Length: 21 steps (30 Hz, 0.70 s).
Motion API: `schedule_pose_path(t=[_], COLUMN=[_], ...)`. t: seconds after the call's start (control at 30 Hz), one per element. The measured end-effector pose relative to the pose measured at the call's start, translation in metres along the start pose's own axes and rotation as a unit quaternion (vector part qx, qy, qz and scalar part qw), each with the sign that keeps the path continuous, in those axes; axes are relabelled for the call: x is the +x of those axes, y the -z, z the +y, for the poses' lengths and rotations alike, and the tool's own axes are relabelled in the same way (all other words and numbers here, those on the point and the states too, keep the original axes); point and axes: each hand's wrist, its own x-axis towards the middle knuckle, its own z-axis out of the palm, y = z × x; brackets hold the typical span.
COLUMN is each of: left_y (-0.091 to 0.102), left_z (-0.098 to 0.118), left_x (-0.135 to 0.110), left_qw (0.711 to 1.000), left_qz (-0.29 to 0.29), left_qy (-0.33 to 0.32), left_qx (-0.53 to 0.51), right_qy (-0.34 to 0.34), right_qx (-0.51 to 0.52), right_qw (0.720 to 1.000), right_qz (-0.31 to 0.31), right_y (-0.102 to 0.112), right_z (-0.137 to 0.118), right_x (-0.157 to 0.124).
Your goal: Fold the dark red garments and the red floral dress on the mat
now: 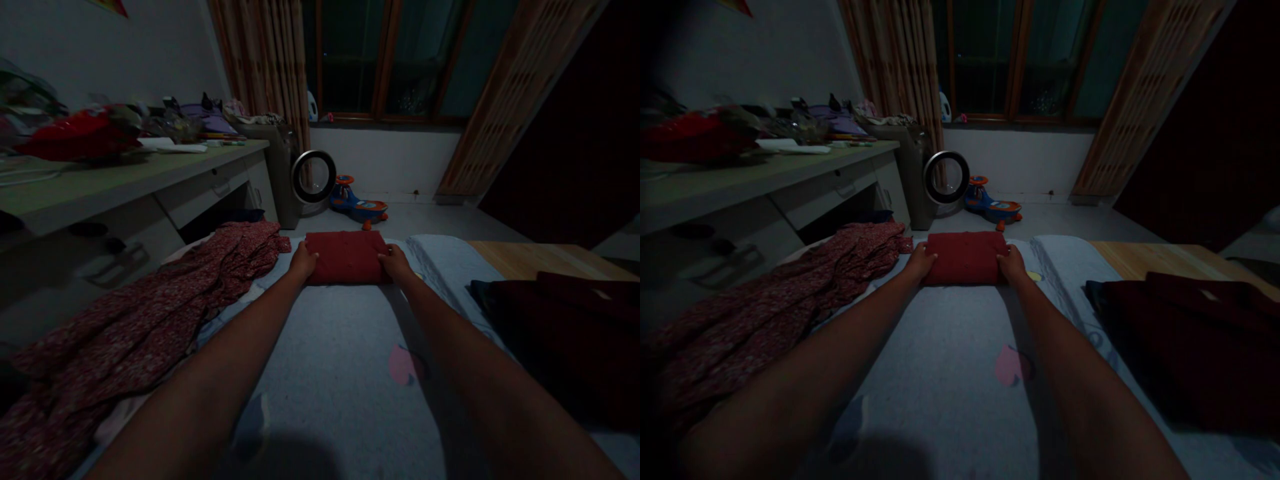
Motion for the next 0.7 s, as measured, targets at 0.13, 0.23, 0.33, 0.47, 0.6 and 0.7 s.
schedule_pose_path(t=[0.13,0.23,0.33,0.47,0.6,0.7], left_y=[0.001,0.001,0.0,-0.001,-0.001,-0.003], left_z=[0.016,0.021,0.021,0.021,0.02,0.018], left_x=[-0.01,-0.015,-0.012,0.002,0.013,0.013], left_qw=[0.994,0.991,0.987,0.979,0.982,0.985], left_qz=[0.034,0.037,0.021,0.054,0.03,-0.016], left_qy=[-0.089,-0.087,0.009,0.141,0.18,0.168], left_qx=[0.062,0.095,0.156,0.136,0.053,-0.027], right_qy=[0.087,0.099,0.025,-0.067,-0.129,-0.165], right_qx=[-0.001,-0.022,-0.085,-0.094,-0.043,0.002], right_qw=[0.995,0.992,0.994,0.992,0.99,0.986], right_qz=[0.043,0.071,0.061,0.048,0.027,0.01], right_y=[0.0,-0.002,-0.005,-0.005,-0.001,-0.001], right_z=[-0.003,0.0,0.001,-0.001,-0.004,-0.004], right_x=[-0.004,-0.009,-0.012,-0.004,0.01,0.014])
